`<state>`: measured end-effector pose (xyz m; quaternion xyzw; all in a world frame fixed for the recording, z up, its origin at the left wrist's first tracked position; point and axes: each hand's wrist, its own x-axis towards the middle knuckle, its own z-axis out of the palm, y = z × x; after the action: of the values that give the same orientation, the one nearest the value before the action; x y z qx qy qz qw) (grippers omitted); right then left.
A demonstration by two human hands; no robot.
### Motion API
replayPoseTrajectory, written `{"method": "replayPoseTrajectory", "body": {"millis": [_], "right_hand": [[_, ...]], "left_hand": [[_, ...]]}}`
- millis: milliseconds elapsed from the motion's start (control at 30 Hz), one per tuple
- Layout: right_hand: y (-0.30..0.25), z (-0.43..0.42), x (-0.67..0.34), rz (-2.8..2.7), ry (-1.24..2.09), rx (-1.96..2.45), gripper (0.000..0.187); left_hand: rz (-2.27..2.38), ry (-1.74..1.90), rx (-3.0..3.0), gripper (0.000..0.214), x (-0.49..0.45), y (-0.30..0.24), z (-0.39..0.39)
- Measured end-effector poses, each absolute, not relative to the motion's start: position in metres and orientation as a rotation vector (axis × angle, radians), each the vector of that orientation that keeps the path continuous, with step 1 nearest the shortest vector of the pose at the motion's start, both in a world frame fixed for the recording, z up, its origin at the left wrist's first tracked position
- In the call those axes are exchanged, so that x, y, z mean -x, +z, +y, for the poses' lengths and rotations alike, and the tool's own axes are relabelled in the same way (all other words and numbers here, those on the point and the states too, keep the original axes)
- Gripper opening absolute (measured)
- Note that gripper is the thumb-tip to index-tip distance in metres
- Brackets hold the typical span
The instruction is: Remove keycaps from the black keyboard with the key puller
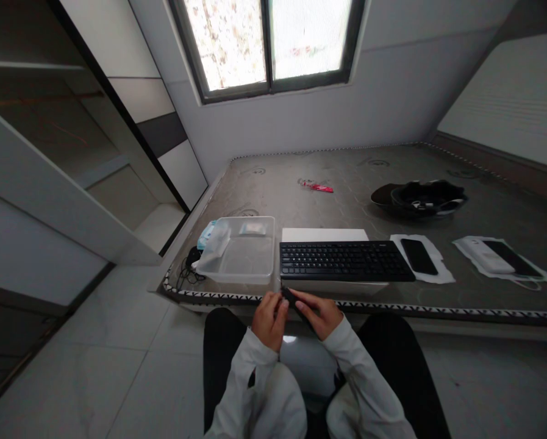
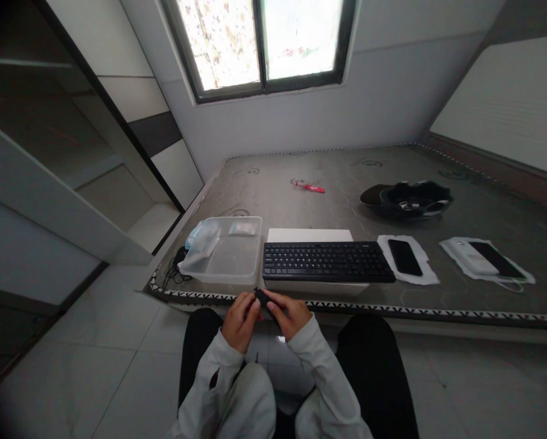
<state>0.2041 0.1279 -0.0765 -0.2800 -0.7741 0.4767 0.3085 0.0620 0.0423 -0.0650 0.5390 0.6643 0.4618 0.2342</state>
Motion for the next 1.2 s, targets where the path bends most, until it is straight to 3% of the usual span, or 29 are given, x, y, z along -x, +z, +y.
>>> {"method": "replayPoseTrajectory", "body": {"millis": [167, 400, 833, 1067, 1200], "right_hand": [[-0.073, 0.129, -0.207, -2.056, 1.36, 0.58, 0.039], [-0.083, 0.126, -0.207, -2.102, 1.475, 0.418, 0.045], [-0.067, 0.125, -0.21, -2.171, 1.365, 0.438, 0.044], [-0.064, 0.125, -0.212, -2.14, 1.349, 0.592, 0.035], [-0.067, 0.131, -0.218, -1.955, 1.397, 0.793, 0.031]], "left_hand": [[1.815, 1.364, -1.373, 0.026, -0.036, -0.059, 0.04], [1.58, 1.619, -1.039, 0.055, -0.033, -0.061, 0.044], [1.142, 1.422, -0.966, 0.073, -0.036, -0.086, 0.048], [1.315, 1.578, -0.963, 0.035, -0.04, -0.086, 0.046], [1.46, 1.526, -1.002, 0.033, -0.041, -0.075, 0.044]]}}
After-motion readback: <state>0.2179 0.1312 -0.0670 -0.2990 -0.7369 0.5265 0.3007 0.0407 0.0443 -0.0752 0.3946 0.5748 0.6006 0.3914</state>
